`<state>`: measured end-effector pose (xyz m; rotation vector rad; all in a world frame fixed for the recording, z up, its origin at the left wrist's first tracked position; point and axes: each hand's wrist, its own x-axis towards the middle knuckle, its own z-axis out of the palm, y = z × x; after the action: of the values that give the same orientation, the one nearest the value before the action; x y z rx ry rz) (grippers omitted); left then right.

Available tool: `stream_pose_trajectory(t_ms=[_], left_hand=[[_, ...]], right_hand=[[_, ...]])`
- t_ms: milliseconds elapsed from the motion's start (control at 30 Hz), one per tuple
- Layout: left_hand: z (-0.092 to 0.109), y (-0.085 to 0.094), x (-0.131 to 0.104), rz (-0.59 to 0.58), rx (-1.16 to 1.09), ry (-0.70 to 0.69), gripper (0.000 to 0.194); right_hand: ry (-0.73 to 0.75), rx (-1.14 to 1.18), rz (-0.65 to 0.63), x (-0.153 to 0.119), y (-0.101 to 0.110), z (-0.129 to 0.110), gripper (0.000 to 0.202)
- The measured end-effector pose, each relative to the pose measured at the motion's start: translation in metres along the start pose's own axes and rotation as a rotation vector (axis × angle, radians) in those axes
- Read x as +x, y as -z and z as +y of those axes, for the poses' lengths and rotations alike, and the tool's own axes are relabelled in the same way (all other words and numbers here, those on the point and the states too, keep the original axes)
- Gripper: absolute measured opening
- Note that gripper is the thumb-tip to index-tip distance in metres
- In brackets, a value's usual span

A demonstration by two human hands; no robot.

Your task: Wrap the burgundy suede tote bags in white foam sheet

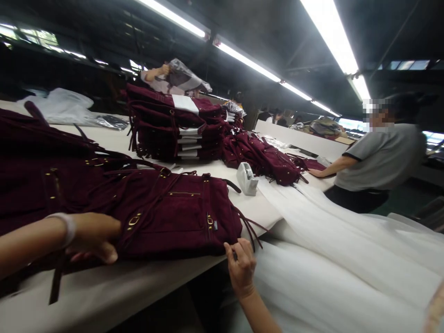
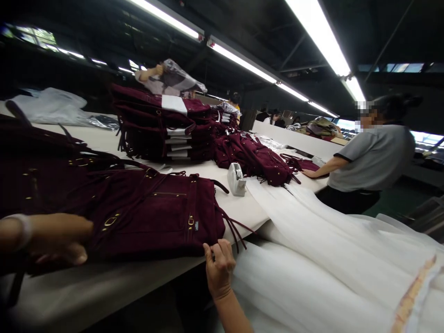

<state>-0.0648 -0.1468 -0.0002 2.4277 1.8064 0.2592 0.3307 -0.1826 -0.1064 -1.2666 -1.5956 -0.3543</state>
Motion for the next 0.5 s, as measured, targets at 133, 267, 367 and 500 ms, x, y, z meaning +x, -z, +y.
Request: stream_pose_trajectory(t_ms=[133, 267, 367, 500], left_hand=[[0.032, 0.039, 0.034, -0.405, -0.055, -0.068, 0.062], [0.062, 0.038, 0.055, 0.068, 0.045, -0.253, 0.061], [0.068, 0.000, 0.048, 0.220, 0.127, -0.548, 0.053], [0.049, -0.049, 0.033, 0.250, 0.182, -0.675, 0.065]], right_hand=[[0.008, 0.021, 0.031, -0.004, -0.005, 0.000, 0.017], [0.041, 0.043, 0.056, -0.010, -0.007, 0.003, 0.014], [0.051, 0.077, 0.064, -0.016, -0.007, 0.007, 0.013], [-0.020, 0.089, 0.018, -0.015, 0.001, 0.009, 0.016]])
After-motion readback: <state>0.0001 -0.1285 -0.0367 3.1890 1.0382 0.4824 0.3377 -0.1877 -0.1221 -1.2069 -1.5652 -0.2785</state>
